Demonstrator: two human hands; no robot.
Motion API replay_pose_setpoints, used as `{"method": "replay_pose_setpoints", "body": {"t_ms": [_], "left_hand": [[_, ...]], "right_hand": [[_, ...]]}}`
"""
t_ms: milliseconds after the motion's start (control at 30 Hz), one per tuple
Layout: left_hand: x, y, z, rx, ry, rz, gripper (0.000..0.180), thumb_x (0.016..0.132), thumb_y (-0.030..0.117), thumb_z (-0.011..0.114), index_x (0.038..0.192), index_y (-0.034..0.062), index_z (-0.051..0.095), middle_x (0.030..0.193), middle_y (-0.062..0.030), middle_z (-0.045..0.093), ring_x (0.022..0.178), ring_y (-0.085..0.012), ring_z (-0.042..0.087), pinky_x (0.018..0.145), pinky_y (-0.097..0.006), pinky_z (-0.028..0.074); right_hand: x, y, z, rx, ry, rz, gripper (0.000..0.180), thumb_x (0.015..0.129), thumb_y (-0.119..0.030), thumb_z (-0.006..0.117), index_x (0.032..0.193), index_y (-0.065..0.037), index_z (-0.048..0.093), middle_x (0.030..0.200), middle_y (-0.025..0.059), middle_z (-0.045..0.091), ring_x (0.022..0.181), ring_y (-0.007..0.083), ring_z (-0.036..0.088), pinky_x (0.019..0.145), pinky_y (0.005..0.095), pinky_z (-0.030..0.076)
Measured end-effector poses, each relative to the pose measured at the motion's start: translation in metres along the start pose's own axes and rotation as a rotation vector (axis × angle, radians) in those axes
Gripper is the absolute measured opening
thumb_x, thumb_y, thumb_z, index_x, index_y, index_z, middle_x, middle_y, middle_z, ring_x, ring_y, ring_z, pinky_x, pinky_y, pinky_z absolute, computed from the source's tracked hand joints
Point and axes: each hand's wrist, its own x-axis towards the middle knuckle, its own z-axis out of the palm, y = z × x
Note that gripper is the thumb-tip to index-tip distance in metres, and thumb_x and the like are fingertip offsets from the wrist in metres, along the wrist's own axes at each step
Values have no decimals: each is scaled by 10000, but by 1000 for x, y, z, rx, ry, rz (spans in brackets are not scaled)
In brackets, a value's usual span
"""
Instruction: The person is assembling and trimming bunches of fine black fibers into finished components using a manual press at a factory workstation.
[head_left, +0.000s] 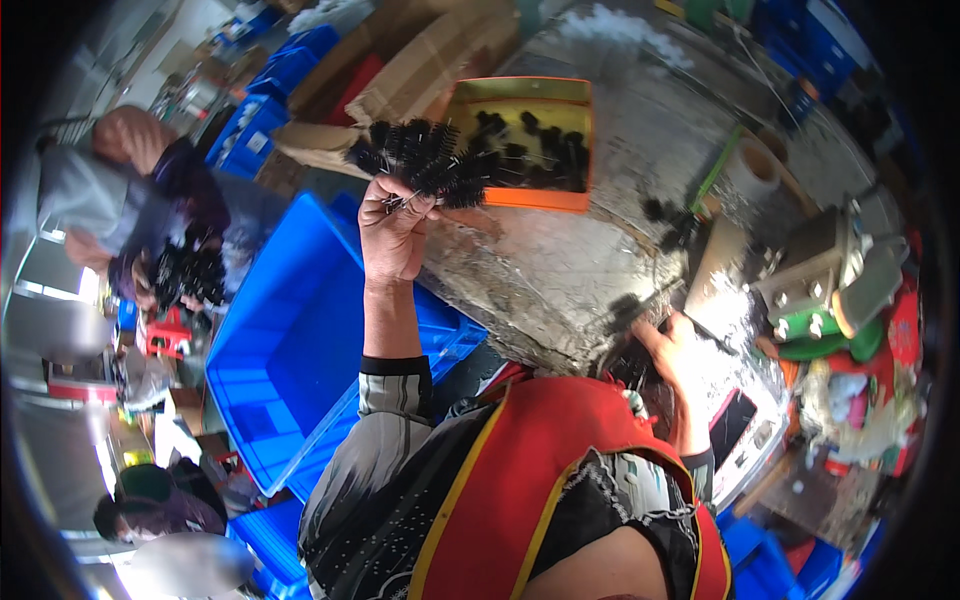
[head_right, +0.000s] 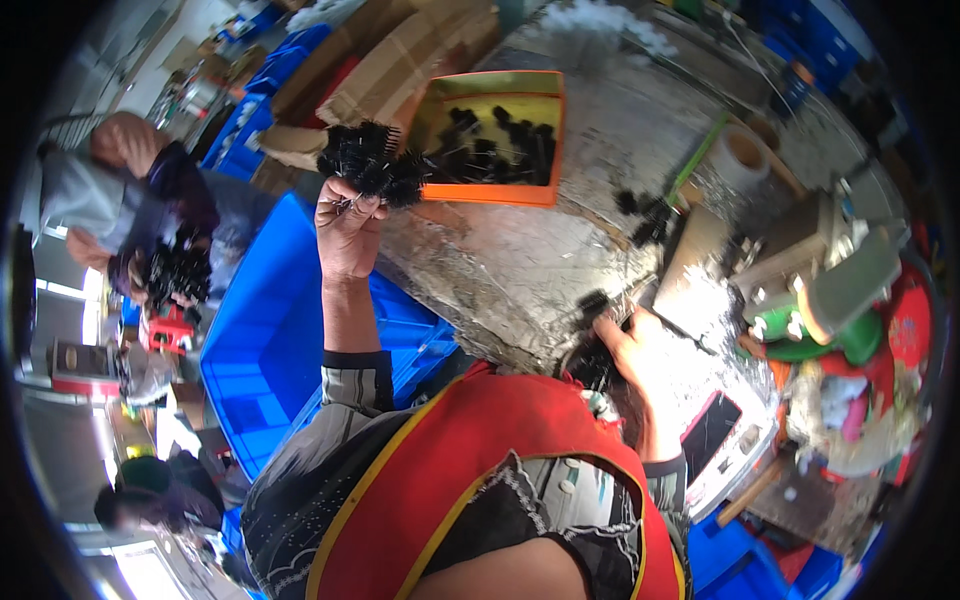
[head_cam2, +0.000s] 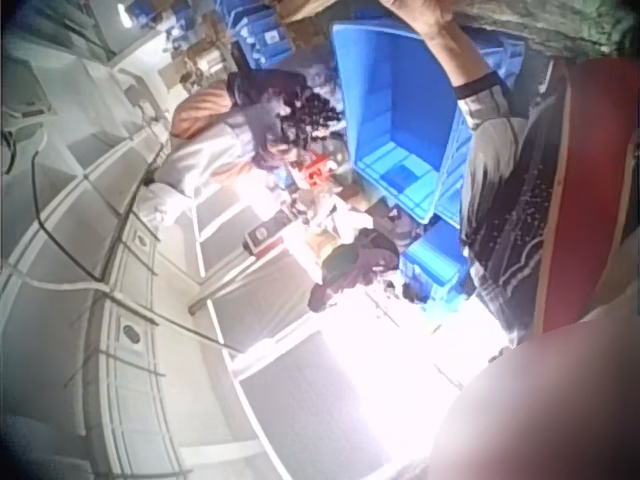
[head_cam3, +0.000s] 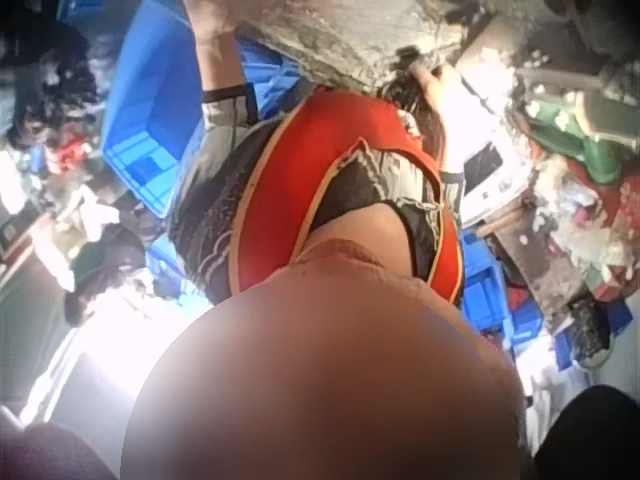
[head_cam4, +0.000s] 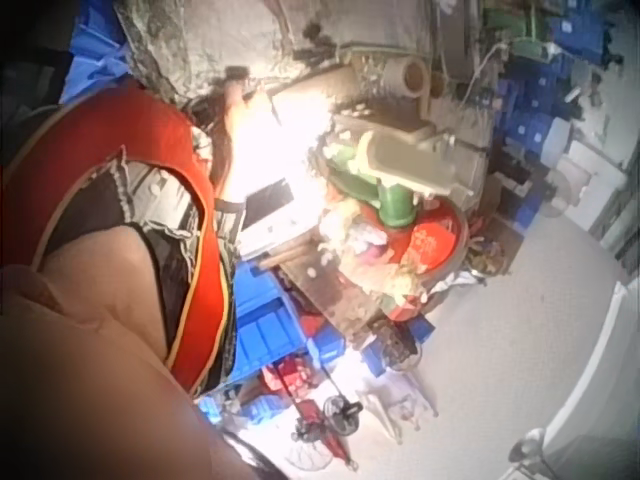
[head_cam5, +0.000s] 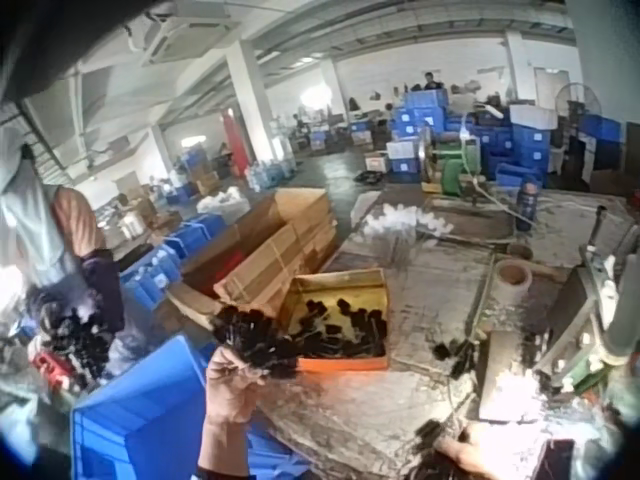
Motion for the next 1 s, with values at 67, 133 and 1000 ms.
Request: {"method": "replay_pose_setpoints", "body": {"t_ms": [67,133,1000], "left_hand": [[-3,12,-17,31,88,19,215,740,-92,631,772,77,502,772,-63,607,649,-154,597,612,-253,505],[-9,26,-37,62,137,76,203,747,-100,621,783,62,503,770,-69,600,651,-159,598,610,-258,509],[30,211,-235,749,449,164,251,895,140,466,1080,-19,521,994,-165,592,925,-232,575,827,-292,445]], "right_hand": [[-5,4,3,-3,10,-53,114,755,-140,622,749,-27,612,633,39,599,596,122,550,581,283,440],[-6,-1,3,-65,-64,-35,120,751,-143,636,772,-27,616,658,44,605,615,122,552,599,283,443],[-34,-43,-8,-184,19,192,329,691,-300,714,899,-56,637,780,73,639,712,168,584,687,298,446]]}}
